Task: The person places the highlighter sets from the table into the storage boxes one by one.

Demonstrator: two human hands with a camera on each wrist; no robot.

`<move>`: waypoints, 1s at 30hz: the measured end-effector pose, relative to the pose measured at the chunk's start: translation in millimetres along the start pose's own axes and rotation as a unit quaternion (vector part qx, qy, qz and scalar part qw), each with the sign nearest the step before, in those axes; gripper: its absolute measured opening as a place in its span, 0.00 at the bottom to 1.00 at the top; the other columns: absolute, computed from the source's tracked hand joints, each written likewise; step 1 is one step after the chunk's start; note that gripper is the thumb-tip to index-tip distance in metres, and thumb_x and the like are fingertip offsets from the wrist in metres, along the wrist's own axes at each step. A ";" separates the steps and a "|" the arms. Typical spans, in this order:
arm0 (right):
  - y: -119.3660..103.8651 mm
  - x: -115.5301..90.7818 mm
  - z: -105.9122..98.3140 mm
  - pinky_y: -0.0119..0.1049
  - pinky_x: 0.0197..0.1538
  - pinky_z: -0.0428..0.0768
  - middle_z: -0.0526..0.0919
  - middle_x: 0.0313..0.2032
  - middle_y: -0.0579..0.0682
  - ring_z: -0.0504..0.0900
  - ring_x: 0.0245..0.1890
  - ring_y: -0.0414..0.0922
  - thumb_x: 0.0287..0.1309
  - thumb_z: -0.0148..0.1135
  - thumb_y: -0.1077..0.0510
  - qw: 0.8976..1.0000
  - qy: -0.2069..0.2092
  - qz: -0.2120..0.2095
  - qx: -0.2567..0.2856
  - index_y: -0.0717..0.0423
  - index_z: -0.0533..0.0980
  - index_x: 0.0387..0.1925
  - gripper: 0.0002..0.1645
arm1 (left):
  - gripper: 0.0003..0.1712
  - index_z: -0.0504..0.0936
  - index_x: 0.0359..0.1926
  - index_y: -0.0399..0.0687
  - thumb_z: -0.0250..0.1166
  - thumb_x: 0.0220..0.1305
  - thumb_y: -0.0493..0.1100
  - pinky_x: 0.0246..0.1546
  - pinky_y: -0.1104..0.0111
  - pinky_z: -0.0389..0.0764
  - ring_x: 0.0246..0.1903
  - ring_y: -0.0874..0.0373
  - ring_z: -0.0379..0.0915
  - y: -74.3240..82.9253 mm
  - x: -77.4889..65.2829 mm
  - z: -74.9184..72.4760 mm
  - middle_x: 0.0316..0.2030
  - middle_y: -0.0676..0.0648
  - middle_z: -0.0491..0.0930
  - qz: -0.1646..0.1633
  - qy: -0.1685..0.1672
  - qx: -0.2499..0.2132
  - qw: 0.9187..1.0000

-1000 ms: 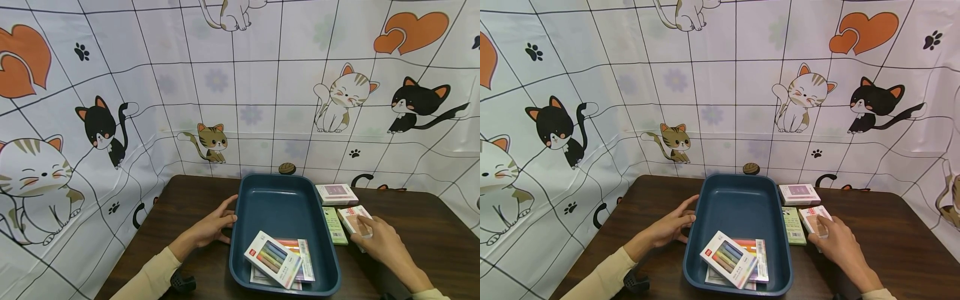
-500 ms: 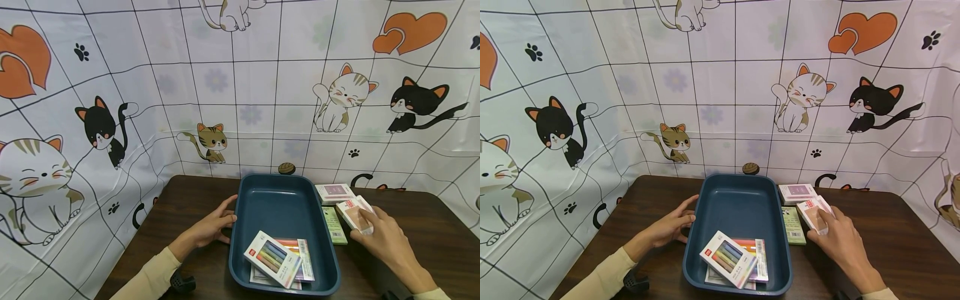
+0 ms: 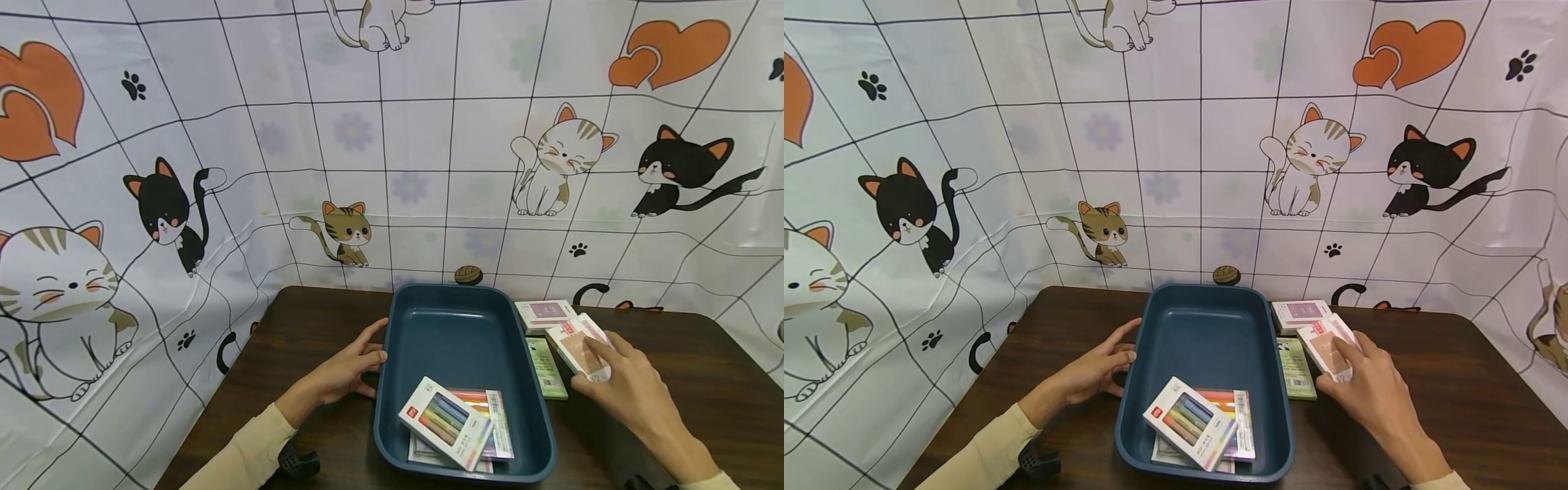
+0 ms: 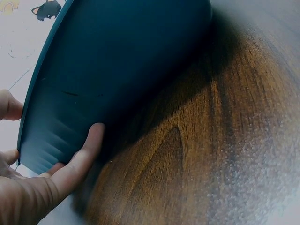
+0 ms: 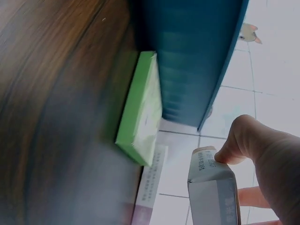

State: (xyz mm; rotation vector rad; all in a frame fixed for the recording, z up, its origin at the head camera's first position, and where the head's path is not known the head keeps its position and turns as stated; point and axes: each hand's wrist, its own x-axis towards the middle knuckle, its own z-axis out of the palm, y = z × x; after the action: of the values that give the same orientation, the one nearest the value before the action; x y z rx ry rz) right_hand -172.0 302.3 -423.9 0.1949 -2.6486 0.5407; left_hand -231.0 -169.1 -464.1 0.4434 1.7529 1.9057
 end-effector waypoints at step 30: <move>-74.5 -13.0 -22.8 0.41 0.36 0.75 0.78 0.59 0.62 0.78 0.43 0.57 0.36 0.81 0.58 0.993 -0.024 -0.062 0.101 0.58 0.83 0.56 0.38 | 0.41 0.45 0.81 0.71 0.55 0.79 0.41 0.42 0.40 0.81 0.57 0.37 0.71 1.8 -0.9 2.1 0.67 0.32 0.60 -0.002 0.004 0.000 1.000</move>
State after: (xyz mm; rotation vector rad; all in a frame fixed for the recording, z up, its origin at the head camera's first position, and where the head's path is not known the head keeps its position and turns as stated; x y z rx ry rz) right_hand -135.4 244.0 -385.1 0.4342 -2.6032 0.7720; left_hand -229.4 -168.0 -462.0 0.4336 1.7564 1.9077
